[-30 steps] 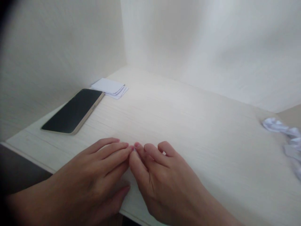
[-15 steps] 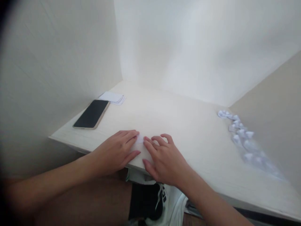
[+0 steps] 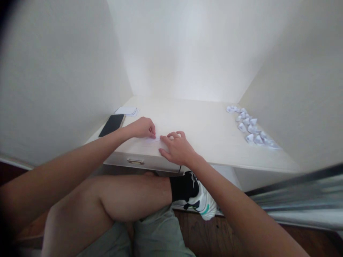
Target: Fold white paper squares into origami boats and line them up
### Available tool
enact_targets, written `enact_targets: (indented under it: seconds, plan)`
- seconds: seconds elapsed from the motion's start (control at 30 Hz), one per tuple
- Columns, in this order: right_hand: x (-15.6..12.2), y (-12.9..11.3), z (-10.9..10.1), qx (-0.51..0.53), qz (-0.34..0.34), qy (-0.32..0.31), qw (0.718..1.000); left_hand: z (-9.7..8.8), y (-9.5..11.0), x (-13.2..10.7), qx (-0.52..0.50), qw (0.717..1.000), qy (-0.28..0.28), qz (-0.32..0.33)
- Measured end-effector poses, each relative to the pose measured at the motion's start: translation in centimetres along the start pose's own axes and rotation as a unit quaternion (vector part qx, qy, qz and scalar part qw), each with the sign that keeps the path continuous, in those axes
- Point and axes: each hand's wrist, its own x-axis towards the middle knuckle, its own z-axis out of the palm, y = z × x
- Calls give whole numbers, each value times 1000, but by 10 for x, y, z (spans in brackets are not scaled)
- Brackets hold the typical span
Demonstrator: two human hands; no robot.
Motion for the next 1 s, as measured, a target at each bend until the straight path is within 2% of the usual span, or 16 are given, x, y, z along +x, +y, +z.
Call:
enact_targets:
  seconds: [0.17,0.3,0.4,0.47,0.53,0.6,0.73,0.87,1.0]
  plan:
    - [-2,-2,0,36,9,22,999,-9,9,15,-122,984,-74,-109]
    - [-2,0,1,90,34,58,994,-12,11,9,-239,956,-73,-151]
    - [-1,5,2,142,91,126,978,-9,16,-5,-332,932,-27,-140]
    - [-1,8,3,184,143,189,954,0,23,-19,-402,908,30,-111]
    - [-5,4,6,233,177,240,925,17,35,-37,-476,869,115,-74]
    - [-11,-6,9,285,180,267,903,37,48,-57,-540,819,187,-42]
    - [-29,-36,8,342,168,307,872,73,76,-96,-624,743,241,-6]
    - [-48,-59,-12,338,143,326,871,88,97,-123,-667,696,265,4]
    - [-56,-73,-30,313,86,321,890,95,105,-137,-676,677,290,22]
